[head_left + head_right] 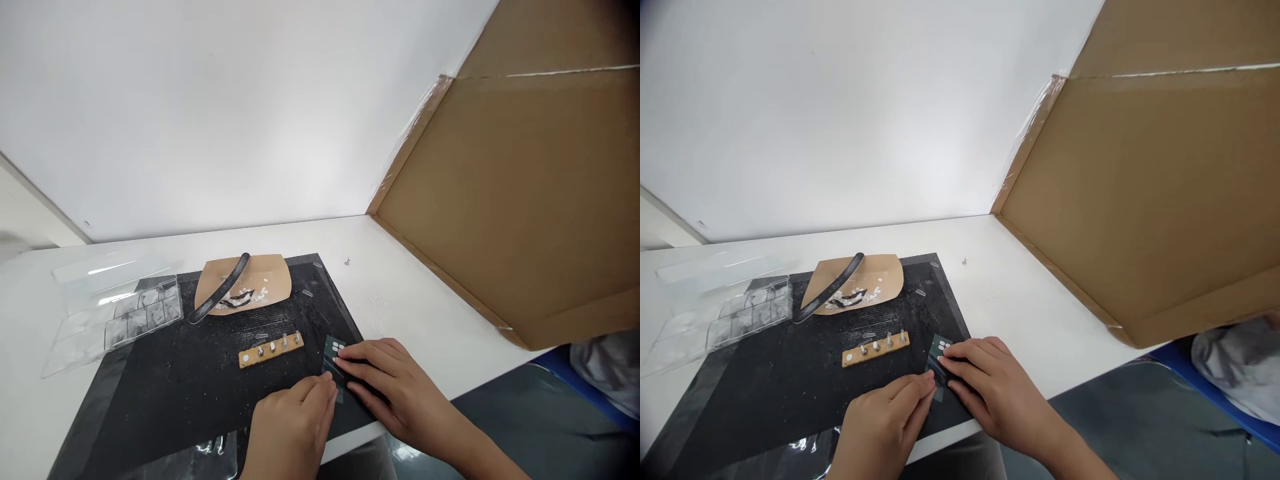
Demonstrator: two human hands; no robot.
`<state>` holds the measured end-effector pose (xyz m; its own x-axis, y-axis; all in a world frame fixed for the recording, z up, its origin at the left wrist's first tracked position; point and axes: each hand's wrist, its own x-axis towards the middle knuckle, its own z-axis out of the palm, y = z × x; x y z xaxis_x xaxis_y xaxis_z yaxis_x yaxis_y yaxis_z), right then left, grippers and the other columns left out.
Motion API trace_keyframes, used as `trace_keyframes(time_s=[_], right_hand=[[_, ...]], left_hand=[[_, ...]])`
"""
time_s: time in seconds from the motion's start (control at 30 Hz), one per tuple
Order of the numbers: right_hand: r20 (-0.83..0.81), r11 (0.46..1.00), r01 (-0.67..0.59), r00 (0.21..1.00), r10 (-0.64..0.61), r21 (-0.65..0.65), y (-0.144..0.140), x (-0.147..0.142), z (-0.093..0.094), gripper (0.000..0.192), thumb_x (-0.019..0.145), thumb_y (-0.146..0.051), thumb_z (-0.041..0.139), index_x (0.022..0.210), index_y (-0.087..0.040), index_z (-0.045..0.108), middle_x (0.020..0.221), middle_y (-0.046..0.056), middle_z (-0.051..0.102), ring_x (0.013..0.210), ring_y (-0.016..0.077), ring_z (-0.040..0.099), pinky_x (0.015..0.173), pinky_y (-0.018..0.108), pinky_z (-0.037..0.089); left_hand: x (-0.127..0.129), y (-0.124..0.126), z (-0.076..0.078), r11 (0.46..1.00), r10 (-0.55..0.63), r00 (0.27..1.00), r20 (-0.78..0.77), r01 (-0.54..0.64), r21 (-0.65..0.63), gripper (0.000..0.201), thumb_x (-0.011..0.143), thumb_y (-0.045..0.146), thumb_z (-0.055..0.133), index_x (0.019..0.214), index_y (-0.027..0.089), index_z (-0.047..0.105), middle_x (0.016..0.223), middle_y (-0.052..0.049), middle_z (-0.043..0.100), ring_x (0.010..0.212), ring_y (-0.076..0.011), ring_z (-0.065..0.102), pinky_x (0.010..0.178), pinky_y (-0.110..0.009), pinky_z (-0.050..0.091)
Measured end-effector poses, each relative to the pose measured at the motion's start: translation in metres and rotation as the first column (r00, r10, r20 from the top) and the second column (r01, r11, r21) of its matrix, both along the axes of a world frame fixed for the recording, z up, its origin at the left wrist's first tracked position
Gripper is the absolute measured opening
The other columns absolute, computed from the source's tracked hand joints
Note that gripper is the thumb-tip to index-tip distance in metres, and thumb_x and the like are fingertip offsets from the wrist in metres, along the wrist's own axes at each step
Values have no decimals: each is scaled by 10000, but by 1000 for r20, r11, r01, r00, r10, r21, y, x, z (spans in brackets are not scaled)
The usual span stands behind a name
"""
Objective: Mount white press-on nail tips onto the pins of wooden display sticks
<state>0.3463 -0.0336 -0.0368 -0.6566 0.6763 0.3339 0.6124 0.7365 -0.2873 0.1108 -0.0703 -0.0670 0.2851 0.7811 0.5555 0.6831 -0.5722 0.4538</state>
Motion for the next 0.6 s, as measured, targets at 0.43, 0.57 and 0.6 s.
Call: trace_keyframes(time_s=[0.43,0.57,0.6], right_hand=[[-108,997,73,991,-73,-3,-3,1,-7,319,1036,-226,633,1345,-279,688,1289,114,754,1134,284,736,965,494,626],[-82,989,146,986,-143,30,-5,-1,-10,341,1042,-239,618,1377,-277,665,1352,134,714,1237,320,692,1016,552,601],[-83,985,169,983,-166,31,-4,-1,-11,341,1045,-247,614,1382,-276,659,1378,136,694,1264,324,675,1027,556,594]], left_hand=[[-8,-5,7,978,-42,997,-63,54,203,350,1057,95,444,1341,142,643,1048,-82,854,654,-172,797,542,-233,603],[-12,-11,4,972,-80,997,17,74,222,630,999,5,366,1620,111,374,1310,-178,778,776,-150,812,618,-219,624],[-12,-13,3,974,-78,996,37,69,216,695,995,0,357,1673,119,264,1387,-210,732,852,-155,822,655,-220,636]])
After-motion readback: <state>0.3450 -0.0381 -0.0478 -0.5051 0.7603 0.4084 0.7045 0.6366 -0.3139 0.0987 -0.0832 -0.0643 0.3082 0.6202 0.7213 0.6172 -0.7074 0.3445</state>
